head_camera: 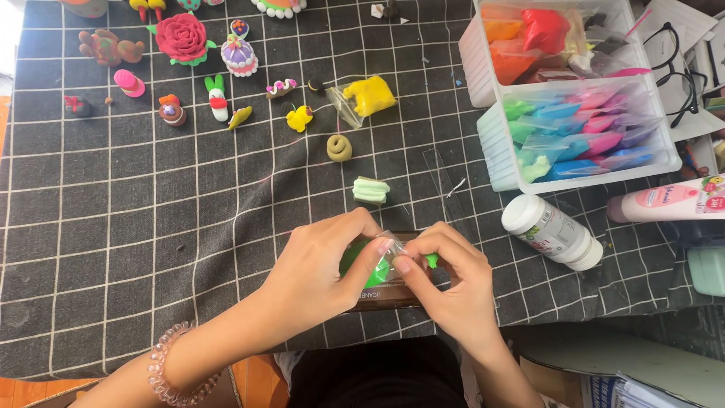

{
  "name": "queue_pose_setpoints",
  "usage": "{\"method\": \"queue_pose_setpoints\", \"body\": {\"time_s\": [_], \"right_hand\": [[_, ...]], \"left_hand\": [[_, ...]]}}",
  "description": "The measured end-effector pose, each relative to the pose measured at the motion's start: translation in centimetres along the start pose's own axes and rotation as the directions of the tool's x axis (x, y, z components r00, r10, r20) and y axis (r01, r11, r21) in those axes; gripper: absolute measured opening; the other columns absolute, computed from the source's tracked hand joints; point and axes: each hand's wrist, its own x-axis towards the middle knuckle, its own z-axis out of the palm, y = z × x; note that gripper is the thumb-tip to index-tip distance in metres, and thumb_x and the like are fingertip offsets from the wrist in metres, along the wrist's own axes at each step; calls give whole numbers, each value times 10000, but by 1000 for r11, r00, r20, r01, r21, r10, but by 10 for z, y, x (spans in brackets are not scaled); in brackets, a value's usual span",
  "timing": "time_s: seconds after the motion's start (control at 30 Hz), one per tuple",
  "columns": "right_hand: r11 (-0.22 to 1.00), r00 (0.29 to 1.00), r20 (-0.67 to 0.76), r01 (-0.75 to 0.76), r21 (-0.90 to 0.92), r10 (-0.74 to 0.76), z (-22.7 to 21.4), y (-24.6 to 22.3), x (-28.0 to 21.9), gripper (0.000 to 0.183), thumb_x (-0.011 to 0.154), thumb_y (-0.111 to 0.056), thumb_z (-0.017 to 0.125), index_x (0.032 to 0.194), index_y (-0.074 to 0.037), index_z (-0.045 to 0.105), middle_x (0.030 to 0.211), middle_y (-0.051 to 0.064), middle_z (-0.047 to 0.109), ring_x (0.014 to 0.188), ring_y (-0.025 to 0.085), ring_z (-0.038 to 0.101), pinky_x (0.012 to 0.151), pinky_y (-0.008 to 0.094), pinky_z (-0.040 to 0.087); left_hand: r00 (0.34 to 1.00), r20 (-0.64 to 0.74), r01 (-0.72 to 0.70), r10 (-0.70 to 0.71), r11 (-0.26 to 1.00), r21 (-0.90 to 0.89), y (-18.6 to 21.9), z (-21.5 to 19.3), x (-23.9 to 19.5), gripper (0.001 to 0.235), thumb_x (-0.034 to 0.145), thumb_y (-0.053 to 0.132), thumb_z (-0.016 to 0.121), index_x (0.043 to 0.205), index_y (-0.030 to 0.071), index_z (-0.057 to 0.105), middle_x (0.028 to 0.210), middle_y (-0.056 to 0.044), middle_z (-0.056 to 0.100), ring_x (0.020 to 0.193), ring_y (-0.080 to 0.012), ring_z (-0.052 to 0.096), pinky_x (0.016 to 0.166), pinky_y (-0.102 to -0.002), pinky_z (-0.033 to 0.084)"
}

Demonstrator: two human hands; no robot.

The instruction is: Shaping and assembling small pieces of colored clay to create miniature food decorations on a workspace

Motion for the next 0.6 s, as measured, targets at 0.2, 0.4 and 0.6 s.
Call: {"method": "queue_pose_setpoints", "body": {"time_s": [0.2, 0.4, 0.6], "right_hand": [[1000, 1000, -1, 0, 22, 0, 2, -2, 1, 131, 943, -125, 691, 827, -79, 653, 782, 11, 594, 696, 114, 504, 655, 220, 422], [999, 1000, 8, -29, 42, 28, 4, -2, 2, 131, 952, -130, 679, 837, -82, 641, 810, 5, 571, 698, 105, 500, 666, 214, 421], [998, 999, 39, -3, 57, 1, 5, -1, 1, 102, 963, -143, 665, 885, -81, 644, 848, 14, 574, 708, 93, 543, 600, 198, 415]], "left_hand": [[1000, 6, -21, 21, 1000, -20, -2, 1, -1, 201, 1031, 224, 556, 868, 112, 523, 754, -2, 657, 623, -182, 601, 594, -310, 456], [999, 30, -12, 12, 1000, -21, -6, 4, -1, 170, 1035, 210, 538, 899, 109, 541, 797, -2, 681, 658, -197, 628, 601, -325, 472], [995, -26, -95, 96, 995, 42, -9, 8, -3, 181, 1010, 162, 522, 847, 117, 459, 703, 11, 584, 545, -197, 519, 513, -332, 393]]}}
